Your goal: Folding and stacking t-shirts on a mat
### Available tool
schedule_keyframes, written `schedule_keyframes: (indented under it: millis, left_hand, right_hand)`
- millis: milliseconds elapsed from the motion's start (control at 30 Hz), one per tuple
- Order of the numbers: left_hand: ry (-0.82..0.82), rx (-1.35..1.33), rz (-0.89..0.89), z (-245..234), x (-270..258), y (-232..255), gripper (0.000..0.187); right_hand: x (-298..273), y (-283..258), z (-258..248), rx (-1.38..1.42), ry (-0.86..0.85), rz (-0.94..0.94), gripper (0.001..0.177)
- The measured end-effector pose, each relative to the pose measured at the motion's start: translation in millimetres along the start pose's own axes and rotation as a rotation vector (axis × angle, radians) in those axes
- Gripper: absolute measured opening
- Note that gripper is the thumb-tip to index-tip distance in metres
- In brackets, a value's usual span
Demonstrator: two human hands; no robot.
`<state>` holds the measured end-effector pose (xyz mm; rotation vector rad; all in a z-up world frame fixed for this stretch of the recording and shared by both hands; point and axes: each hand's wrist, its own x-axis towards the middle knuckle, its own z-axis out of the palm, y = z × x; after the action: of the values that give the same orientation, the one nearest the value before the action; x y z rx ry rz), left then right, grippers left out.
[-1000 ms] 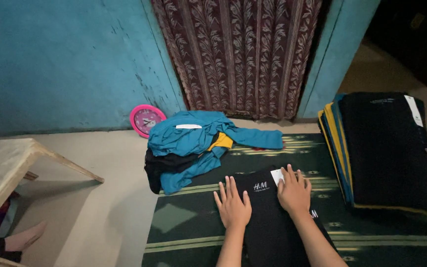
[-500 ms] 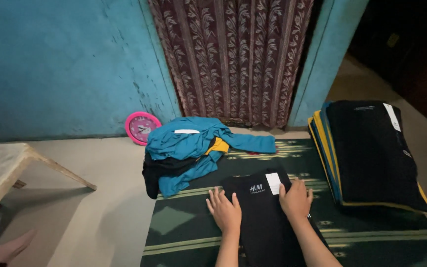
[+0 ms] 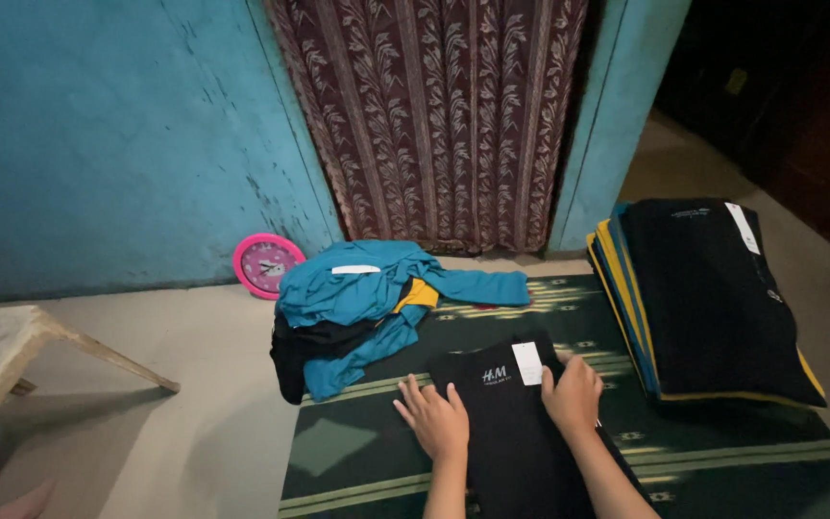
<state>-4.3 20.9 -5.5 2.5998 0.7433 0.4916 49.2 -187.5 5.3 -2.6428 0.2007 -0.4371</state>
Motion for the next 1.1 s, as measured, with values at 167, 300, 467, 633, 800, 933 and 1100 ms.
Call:
schedule_keyframes:
  millis: [167, 300, 467, 633, 800, 933, 1100]
  left_hand:
    - [0.008, -0.096, 0.024, 14.6, 2.2, -10.0, 0.026]
    - [0.007, -0.209, 0.086, 30.7, 7.1, -19.6, 0.016]
    - [-0.065, -0.328, 0.097, 35.2, 5.6, -29.0, 0.02]
    - [-0.121, -0.565, 0.033, -18.4, -15.4, -14.7, 0.029]
    - [-0.035, -0.798, 0.021, -58.0, -26.5, 0.9, 0.028]
    - [-0.048, -0.818, -0.034, -118.7, -44.3, 28.0, 0.026]
    - [0.174, -0.86, 0.261, -172.3, -52.8, 61.5, 0.015]
  right_hand:
    - [13.3, 21.1, 16.5, 0.226, 0.0, -0.033, 0.051]
    - [21.1, 24.2, 13.8, 0.485, 0.063, -0.174, 0.05]
    - [13.6, 6.7, -21.9, 0.632, -0.001, -0.126, 0.043]
    - [4.6, 6.8, -49.7, 0.783, -0.017, -0.136, 0.048]
    - [-5.1, 20.0, -66.7, 0.953, 0.083, -0.109, 0.038]
    - [-10.9, 24.6, -103.8, 1.186, 0.086, -0.004, 0.026]
    - [-24.2, 10.8, -202.2, 0.844, 0.324, -0.22, 0.037]
